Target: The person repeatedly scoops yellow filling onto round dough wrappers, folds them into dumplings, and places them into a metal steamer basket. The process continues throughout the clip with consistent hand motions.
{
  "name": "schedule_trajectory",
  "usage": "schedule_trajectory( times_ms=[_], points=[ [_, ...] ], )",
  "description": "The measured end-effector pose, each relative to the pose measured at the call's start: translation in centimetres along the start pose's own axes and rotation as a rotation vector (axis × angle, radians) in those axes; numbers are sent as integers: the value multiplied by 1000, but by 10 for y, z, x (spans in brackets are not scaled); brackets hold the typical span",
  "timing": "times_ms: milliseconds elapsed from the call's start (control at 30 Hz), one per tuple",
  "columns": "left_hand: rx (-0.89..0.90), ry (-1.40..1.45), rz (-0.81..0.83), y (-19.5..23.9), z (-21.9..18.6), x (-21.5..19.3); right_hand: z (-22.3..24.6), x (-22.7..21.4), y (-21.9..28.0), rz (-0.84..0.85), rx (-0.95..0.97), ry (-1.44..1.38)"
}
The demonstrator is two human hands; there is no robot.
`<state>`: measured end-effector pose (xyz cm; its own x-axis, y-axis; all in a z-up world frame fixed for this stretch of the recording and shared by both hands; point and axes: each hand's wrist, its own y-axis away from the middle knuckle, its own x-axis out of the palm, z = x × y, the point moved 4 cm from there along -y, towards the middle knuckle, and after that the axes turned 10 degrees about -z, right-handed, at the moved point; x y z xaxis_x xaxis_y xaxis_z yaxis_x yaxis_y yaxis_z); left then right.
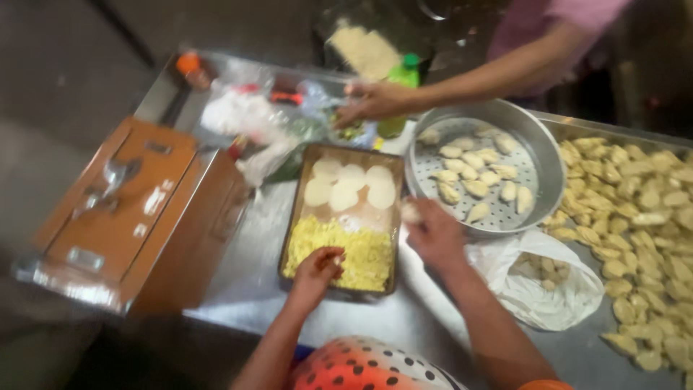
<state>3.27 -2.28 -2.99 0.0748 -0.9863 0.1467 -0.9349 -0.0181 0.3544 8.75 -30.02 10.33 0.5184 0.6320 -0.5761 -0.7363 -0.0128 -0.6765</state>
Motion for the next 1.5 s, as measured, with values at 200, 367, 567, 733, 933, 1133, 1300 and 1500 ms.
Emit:
schedule_trajectory(
  times_ms=[200,367,567,733,933,1133,1300,1500],
  points=[
    [6,-5,35,8,-18,8,-56,-15,-46,4,336,5],
    [11,-130,15,15,-31,10,-58,-6,-60,-98,371,-87],
    [109,-172,-14,25,-50,16,-10,32,-52,16,149,-286],
    [151,-378,-64,34,-66,19,-19,123,-49,412,306,-217],
    [162,-284,-35,39,-73,18,-23,208,-46,573,14,-18],
    [163,-260,-29,42,-76,18,-12,232,-40,625,-99,181],
    [220,-336,-30,44,-82,15,-7,233,-34,577,-143,193],
    [206,-315,-14,46,-83,16,-28,241,-39,651,205,228]
  ],
)
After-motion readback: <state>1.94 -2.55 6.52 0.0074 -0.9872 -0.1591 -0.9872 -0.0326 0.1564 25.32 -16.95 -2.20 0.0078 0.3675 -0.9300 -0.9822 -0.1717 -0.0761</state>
